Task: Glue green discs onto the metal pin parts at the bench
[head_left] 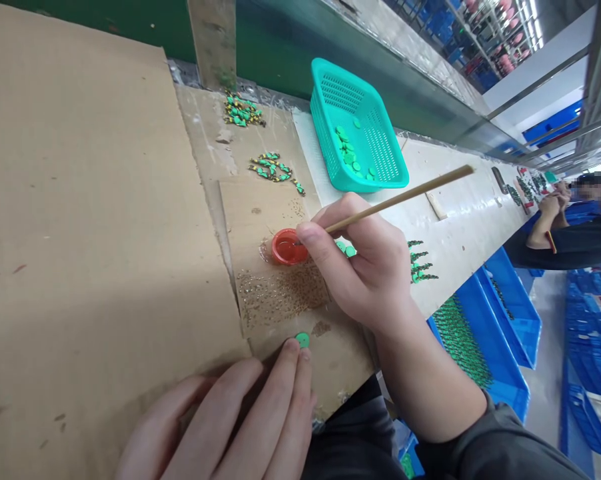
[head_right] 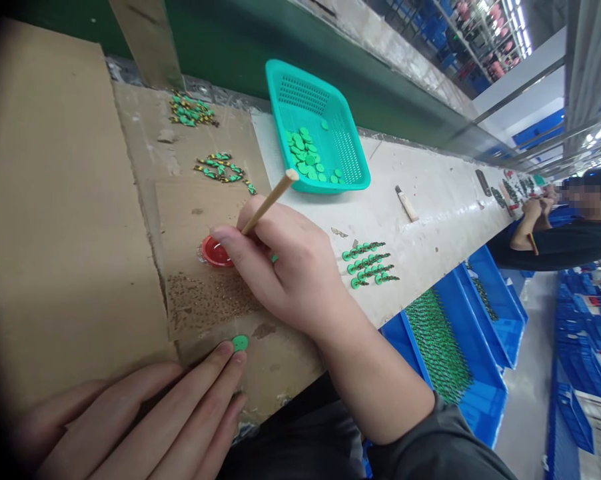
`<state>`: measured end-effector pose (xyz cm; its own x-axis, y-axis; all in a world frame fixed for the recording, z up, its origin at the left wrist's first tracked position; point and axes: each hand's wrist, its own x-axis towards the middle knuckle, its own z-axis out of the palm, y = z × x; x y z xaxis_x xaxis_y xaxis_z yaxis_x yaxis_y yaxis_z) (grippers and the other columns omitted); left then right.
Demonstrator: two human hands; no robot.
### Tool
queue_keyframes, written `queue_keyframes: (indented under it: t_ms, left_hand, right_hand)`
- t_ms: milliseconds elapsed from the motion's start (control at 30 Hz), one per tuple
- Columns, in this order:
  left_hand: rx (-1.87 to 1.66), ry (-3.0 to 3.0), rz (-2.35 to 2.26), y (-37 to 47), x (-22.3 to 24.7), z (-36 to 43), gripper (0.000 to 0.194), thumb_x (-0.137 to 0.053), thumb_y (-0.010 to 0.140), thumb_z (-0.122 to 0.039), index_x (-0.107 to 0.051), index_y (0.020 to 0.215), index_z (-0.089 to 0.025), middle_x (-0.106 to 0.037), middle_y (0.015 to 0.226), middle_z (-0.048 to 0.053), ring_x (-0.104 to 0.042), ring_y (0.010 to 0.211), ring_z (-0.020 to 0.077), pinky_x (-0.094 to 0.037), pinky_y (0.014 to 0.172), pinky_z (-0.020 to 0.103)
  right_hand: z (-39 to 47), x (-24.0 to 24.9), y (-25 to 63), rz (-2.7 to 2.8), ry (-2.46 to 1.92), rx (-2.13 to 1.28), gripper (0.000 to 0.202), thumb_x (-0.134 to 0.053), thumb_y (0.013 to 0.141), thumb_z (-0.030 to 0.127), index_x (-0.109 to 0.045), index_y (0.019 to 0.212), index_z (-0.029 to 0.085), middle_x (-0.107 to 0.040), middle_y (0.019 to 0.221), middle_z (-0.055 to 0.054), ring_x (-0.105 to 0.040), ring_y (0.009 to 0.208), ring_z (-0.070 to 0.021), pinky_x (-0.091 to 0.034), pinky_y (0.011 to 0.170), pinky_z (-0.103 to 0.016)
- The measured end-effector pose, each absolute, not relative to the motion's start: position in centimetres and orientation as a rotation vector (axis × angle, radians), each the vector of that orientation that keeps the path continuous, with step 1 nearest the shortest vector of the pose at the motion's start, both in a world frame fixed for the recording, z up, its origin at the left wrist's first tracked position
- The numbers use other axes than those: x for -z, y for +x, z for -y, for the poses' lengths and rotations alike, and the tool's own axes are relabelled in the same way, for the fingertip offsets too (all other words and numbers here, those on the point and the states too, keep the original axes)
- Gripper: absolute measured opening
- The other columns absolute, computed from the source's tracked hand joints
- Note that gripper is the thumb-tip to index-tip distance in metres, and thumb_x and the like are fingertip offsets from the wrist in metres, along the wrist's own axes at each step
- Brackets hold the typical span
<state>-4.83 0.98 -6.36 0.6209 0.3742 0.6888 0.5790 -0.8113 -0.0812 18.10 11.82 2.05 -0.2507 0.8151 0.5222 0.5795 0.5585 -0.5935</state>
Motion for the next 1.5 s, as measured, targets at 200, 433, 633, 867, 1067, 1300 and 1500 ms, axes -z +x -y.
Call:
queue_keyframes:
  t_ms: [200, 433, 633, 867, 1067, 1300, 1500]
  left_hand:
    - [1.014, -2.587, 0.8, -4.7, 6.8, -0.7, 0.04, -0.076, 0.091, -0.045, -0.088, 0.126, -0.028, -0.081, 0.15, 0.007, -0.076, 0.104, 0.0278, -0.057, 0.073, 0.047]
    - [1.052, -2.767, 1.143, -3.7, 4.9, 1.1, 0.034, -0.072, 0.104, -0.025, -0.081, 0.137, -0.023, -0.081, 0.15, 0.005, -0.074, 0.117, 0.032, -0.049, 0.096, 0.055]
    - [1.024, -2.844, 1.398, -3.0, 2.8, 1.5, 0.048, -0.058, 0.115, -0.036, -0.069, 0.162, -0.027, -0.083, 0.148, 0.003, -0.074, 0.115, 0.0362, -0.046, 0.091, 0.059]
    - [0.989, -2.832, 1.407, -3.0, 3.7, 1.9, 0.052, -0.053, 0.117, -0.04, -0.064, 0.167, -0.031, -0.084, 0.142, 0.004, -0.073, 0.12, 0.0385, -0.046, 0.093, 0.062]
    - [0.895, -2.881, 1.446, -3.1, 2.9, 2.1, 0.056, -0.058, 0.116, -0.036, -0.06, 0.171, -0.032, -0.084, 0.141, 0.005, -0.072, 0.121, 0.0393, -0.047, 0.096, 0.063]
    - [0.861, -2.955, 1.494, -3.4, 2.8, 2.1, 0.07, -0.063, 0.115, -0.037, -0.043, 0.182, -0.039, -0.081, 0.15, 0.003, -0.074, 0.13, 0.0387, -0.052, 0.106, 0.065]
    - [0.855, -2.953, 1.534, -3.4, 3.0, 2.4, 0.071, -0.061, 0.115, -0.042, -0.04, 0.183, -0.041, -0.079, 0.154, 0.001, -0.074, 0.13, 0.0393, -0.054, 0.108, 0.069]
  right_hand:
    - [-12.0, -1.7, 18.3, 1.986, -1.081, -0.296, 0.027, -0.069, 0.119, 0.028, -0.066, 0.093, 0.025, -0.067, 0.087, 0.002, -0.067, 0.082, -0.0131, -0.055, 0.076, -0.031]
    - [-11.6, -2.0, 18.2, 1.861, -0.935, -0.21, 0.021, -0.067, 0.118, 0.022, -0.065, 0.097, 0.026, -0.065, 0.086, 0.002, -0.069, 0.082, -0.0149, -0.058, 0.072, -0.033]
    - [-5.1, -1.8, 18.5, 1.691, -0.987, -0.303, 0.009, -0.068, 0.116, 0.019, -0.068, 0.109, 0.024, -0.072, 0.091, -0.001, -0.072, 0.08, -0.0158, -0.064, 0.073, -0.035]
    - [-1.0, 0.7, 18.4, 1.723, -1.101, -0.327, 0.009, -0.068, 0.114, 0.015, -0.066, 0.109, 0.023, -0.075, 0.092, -0.001, -0.074, 0.082, -0.0148, -0.063, 0.071, -0.03]
    - [-1.2, 0.5, 18.4, 1.746, -1.147, -0.376, 0.012, -0.07, 0.113, 0.016, -0.064, 0.107, 0.024, -0.073, 0.089, 0.0, -0.076, 0.082, -0.0163, -0.064, 0.072, -0.032]
    - [-1.1, 0.7, 18.5, 1.731, -1.153, -0.407, 0.013, -0.07, 0.112, 0.013, -0.064, 0.107, 0.023, -0.072, 0.089, 0.0, -0.074, 0.081, -0.0152, -0.062, 0.072, -0.031]
    - [-1.3, 0.7, 18.4, 1.745, -1.166, -0.393, 0.015, -0.07, 0.11, 0.012, -0.063, 0.107, 0.025, -0.072, 0.088, 0.001, -0.074, 0.08, -0.0164, -0.063, 0.07, -0.033]
